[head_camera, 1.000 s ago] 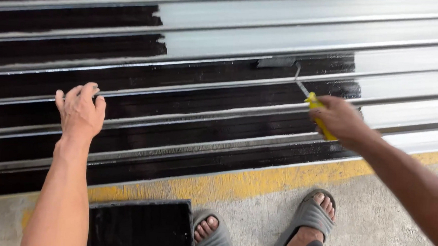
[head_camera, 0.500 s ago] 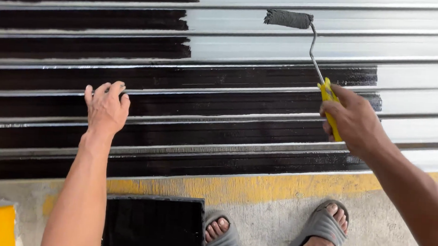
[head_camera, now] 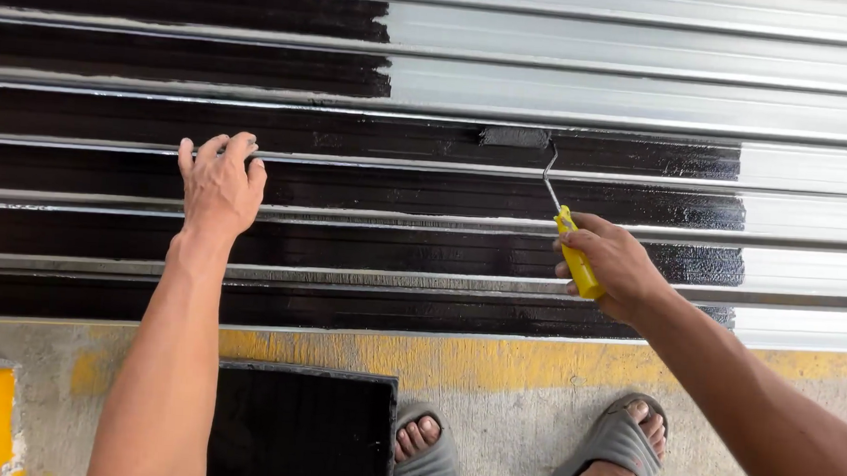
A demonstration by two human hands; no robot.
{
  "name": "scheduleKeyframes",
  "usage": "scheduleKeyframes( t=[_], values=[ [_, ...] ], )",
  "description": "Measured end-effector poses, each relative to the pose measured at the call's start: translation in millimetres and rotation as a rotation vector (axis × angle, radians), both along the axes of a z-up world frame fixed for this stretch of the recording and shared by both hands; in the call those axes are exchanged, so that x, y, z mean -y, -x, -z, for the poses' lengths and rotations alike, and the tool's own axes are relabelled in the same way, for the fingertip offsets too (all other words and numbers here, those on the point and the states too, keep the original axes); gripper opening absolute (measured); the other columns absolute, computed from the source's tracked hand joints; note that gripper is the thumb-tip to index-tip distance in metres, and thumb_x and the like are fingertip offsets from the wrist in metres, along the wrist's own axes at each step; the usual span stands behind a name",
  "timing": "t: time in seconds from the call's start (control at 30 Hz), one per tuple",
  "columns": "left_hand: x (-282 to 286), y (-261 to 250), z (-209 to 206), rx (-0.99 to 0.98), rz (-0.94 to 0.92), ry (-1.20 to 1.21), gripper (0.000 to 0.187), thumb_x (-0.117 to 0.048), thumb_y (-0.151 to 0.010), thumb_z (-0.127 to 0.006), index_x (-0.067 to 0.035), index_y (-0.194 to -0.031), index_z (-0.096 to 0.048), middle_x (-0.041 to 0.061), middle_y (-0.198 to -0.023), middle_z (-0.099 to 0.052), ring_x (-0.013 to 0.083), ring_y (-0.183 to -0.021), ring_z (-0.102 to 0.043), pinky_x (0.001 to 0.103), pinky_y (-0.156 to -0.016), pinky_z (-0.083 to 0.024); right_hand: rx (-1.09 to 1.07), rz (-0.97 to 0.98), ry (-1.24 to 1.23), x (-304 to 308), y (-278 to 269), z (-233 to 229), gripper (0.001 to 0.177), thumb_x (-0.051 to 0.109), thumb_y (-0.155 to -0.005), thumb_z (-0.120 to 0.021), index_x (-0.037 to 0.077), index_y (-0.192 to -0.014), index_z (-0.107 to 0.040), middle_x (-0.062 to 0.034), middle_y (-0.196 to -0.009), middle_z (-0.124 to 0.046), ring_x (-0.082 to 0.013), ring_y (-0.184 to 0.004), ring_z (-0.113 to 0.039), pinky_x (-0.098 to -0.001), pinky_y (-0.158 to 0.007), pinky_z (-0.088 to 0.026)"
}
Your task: Painting corrugated metal beams using a small paint roller and black paint
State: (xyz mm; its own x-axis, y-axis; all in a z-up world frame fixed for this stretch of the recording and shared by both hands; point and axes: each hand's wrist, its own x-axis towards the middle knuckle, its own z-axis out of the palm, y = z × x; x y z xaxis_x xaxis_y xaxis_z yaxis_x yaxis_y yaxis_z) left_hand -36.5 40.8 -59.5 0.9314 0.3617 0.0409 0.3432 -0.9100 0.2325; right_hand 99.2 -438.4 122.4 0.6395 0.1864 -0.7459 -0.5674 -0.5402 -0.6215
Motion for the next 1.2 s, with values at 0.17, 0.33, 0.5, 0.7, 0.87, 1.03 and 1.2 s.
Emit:
scheduleKeyframes(
  t=[0.17,0.33,0.5,0.7,0.87,1.03,1.2],
  values=[
    [-0.3,-2.1,-4.4,0.001,0.0,-0.008,0.033,-0.028,-0.11,-0.052,-0.013,-0.138,-0.061,0.007,-0.124,-0.076,0.0312,-0.139,-0.056,0.057,-0.124,-0.012,0.048,0.267,-0.178,6.0,-6.7,-14.7,0.065,0.013,-0.097,-0.058,-0.008,-0.154,-0.034,-0.0287,-0.117,-0.052,-0.0139,-0.067,-0.059,-0.0251,-0.04,-0.049],
    [0.3,-2.1,-2.7,-0.008,-0.013,-0.004,0.034,-0.03,-0.111,-0.05,-0.013,-0.139,-0.06,0.006,-0.127,-0.075,0.0303,-0.14,-0.055,0.057,-0.123,-0.01,0.057,0.285,-0.192,6.9,-4.9,-13.2,0.062,0.012,-0.096,-0.06,-0.006,-0.152,-0.04,-0.0315,-0.115,-0.053,-0.0133,-0.064,-0.06,-0.0257,-0.038,-0.048],
    [0.8,-7.3,-5.9,-0.007,-0.017,0.005,0.034,-0.029,-0.111,-0.049,-0.013,-0.139,-0.06,0.006,-0.127,-0.075,0.0305,-0.14,-0.055,0.057,-0.124,-0.01,0.043,0.279,-0.17,-7.3,-8.4,-3.5,0.064,0.012,-0.094,-0.062,-0.003,-0.153,-0.041,-0.034,-0.115,-0.052,-0.0174,-0.064,-0.063,-0.028,-0.039,-0.05],
    [0.4,1.0,-7.5,-0.026,0.009,0.02,0.035,-0.029,-0.11,-0.049,-0.014,-0.14,-0.058,0.006,-0.13,-0.073,0.0304,-0.14,-0.054,0.058,-0.124,-0.011,0.07,0.266,-0.104,-13.6,7.0,0.8,0.063,0.016,-0.094,-0.064,0.002,-0.152,-0.045,-0.0333,-0.115,-0.05,-0.0206,-0.065,-0.064,-0.032,-0.039,-0.052],
    [0.7,-3.6,-2.8,0.025,-0.008,-0.038,0.033,-0.028,-0.108,-0.052,-0.015,-0.136,-0.06,0.004,-0.125,-0.076,0.0305,-0.137,-0.058,0.059,-0.123,-0.014,0.016,0.245,-0.153,-34.3,10.3,2.5,0.063,0.013,-0.096,-0.059,0.001,-0.154,-0.039,-0.0251,-0.104,-0.055,-0.0215,-0.063,-0.063,-0.0321,-0.04,-0.053],
    [6.7,-3.2,-12.1,0.068,0.02,-0.009,0.031,-0.026,-0.107,-0.052,-0.013,-0.135,-0.06,0.009,-0.124,-0.075,0.0349,-0.135,-0.058,0.063,-0.12,-0.016,0.031,0.337,-0.198,-45.0,20.6,1.0,0.065,0.016,-0.092,-0.06,0.004,-0.153,-0.042,-0.0238,-0.103,-0.057,-0.0227,-0.065,-0.063,-0.0323,-0.04,-0.051],
    [1.6,-5.7,-8.6,0.042,-0.004,-0.028,0.033,-0.028,-0.107,-0.052,-0.013,-0.135,-0.06,0.006,-0.122,-0.076,0.031,-0.135,-0.058,0.06,-0.122,-0.015,0.012,0.348,-0.246,-64.1,28.8,-1.4,0.064,0.012,-0.091,-0.058,0.003,-0.152,-0.042,-0.0231,-0.099,-0.058,-0.0235,-0.064,-0.062,-0.0335,-0.04,-0.051]
  ],
)
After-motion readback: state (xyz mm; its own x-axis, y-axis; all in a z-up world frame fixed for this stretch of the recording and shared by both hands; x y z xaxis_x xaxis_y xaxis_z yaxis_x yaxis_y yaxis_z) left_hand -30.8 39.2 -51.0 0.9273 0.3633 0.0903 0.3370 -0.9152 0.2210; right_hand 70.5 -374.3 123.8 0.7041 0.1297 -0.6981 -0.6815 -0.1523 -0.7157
